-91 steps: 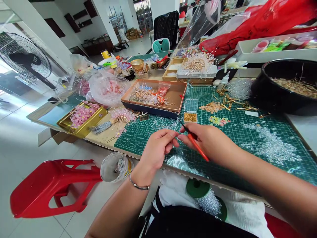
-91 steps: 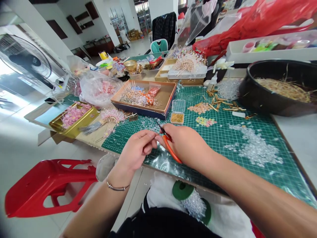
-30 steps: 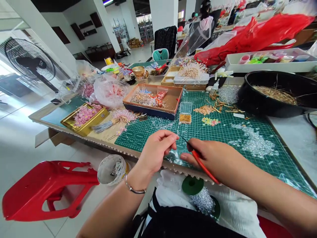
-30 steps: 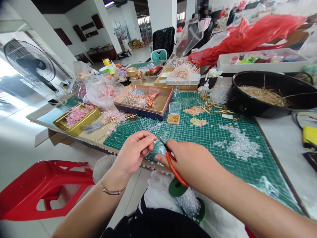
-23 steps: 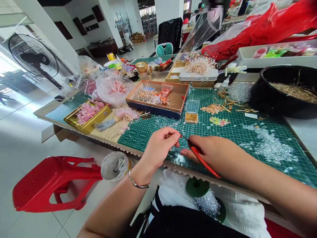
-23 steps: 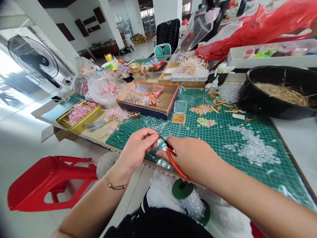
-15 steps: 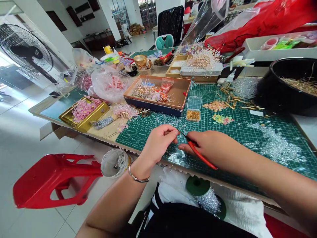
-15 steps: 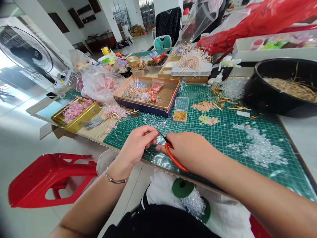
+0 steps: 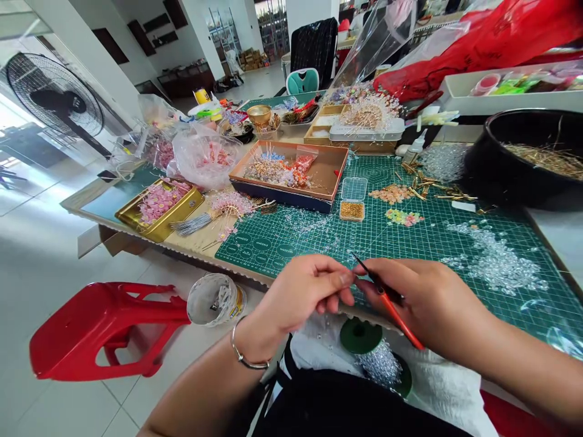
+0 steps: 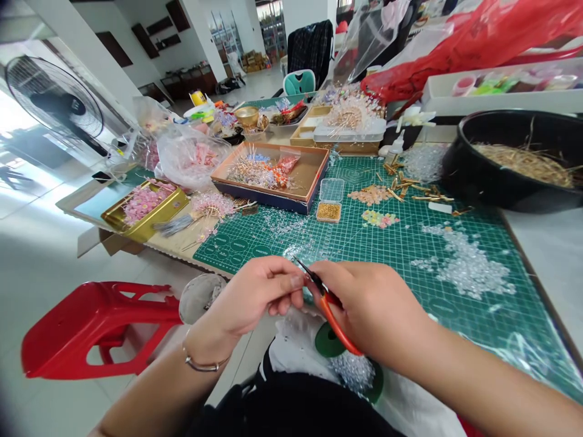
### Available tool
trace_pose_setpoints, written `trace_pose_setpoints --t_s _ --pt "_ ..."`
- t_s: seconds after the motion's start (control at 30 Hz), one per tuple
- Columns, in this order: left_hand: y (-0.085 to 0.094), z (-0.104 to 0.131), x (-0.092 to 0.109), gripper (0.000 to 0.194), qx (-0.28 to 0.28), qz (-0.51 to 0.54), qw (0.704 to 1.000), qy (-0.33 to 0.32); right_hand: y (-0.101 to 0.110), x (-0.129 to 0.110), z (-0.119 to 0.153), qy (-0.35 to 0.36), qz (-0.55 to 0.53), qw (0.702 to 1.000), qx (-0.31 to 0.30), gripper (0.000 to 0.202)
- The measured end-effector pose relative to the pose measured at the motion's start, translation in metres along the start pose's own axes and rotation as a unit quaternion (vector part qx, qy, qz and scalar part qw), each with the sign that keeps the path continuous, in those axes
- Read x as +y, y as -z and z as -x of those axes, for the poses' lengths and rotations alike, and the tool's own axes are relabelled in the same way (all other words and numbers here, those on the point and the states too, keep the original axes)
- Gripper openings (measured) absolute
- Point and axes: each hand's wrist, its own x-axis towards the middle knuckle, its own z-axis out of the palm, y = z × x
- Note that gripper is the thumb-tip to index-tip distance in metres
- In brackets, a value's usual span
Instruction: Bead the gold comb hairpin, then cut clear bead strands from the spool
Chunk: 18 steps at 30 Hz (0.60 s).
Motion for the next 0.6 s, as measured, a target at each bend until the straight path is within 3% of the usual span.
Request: trace_pose_setpoints --t_s 0.2,0.33,0.6 --pt "-0.019 0.002 -0.012 0.019 -0.028 0.038 0.999 0.013 -0.002 0.001 0.019 0.025 -0.044 0.999 0.018 0.011" --pt "-0.024 0.007 -0.012 0.02 -0.052 0.055 0.997 0.02 0.012 -0.001 0.025 -0.083 -0.134 0.988 0.008 0.014" --pt "-0.024 0.024 -0.009 0.015 -0.063 0.029 0.997 0.036 0.053 0.01 0.054 -0.321 -0.218 0.911 0.141 0.013"
